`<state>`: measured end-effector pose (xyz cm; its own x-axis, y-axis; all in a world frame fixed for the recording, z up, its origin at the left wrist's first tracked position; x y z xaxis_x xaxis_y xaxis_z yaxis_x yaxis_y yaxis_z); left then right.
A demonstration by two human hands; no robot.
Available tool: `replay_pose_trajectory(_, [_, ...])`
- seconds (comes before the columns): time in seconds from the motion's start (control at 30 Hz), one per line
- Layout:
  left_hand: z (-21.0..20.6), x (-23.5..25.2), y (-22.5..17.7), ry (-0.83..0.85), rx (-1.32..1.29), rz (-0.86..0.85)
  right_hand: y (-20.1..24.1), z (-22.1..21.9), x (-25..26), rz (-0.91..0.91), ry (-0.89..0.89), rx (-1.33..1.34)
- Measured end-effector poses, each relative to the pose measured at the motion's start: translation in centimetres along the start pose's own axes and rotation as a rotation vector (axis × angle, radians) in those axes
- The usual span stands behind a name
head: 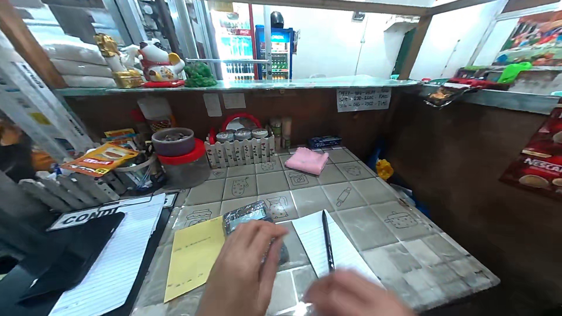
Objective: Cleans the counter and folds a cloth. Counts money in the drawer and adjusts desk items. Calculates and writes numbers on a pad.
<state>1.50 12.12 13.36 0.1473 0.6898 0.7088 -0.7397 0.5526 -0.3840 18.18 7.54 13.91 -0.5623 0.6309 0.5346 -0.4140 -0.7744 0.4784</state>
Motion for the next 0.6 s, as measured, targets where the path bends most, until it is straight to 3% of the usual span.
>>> replay_pose_trajectory(0.07, [-2.6,0.0,-0.8,0.179,0.108,-0.096,-7.6,2.1,1.3,-0.031,-0.107,-0.278])
replay_pose_trajectory(0.17, [-6.9,0.3,-2.2,0.249,0.209,-0.255,-14.8,1.7,2.1,-0.054,0.019,-0.471])
replay_pose_trajectory(0.27, [-10.6,1.7,-1.7,0.305,0.232,-0.317,-15.6,0.1,1.7,0.098,0.177,-0.545])
replay_pose_trajectory(0.37, [-13.1,2.7,-0.5,0.408,0.236,-0.293,-13.9,0.1,-0.2,0.356,0.218,-0.679])
replay_pose_trajectory(0.43, [-13.8,2.9,-0.4,0.427,0.22,-0.269,-13.7,1.5,-1.1,0.406,0.198,-0.778])
replay_pose_trajectory(0.53, [-14.3,2.7,-0.9,0.365,0.159,-0.242,-15.5,5.7,-0.7,0.218,-0.069,-0.821])
replay_pose_trajectory(0.6, [-15.1,2.0,-1.5,0.409,0.066,-0.215,-17.5,7.8,0.3,-0.044,-0.28,-0.564])
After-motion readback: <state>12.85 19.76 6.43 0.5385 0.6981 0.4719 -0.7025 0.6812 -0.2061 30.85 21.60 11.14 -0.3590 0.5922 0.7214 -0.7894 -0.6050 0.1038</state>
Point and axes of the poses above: each hand's wrist, its own x-axis towards the middle knuckle, its own z-axis out of the back of the hand, y = z × x, the point moved 8 cm from there along x, towards the middle knuckle, and after that the axes turned 5 degrees about -y, right-handed, at the moved point
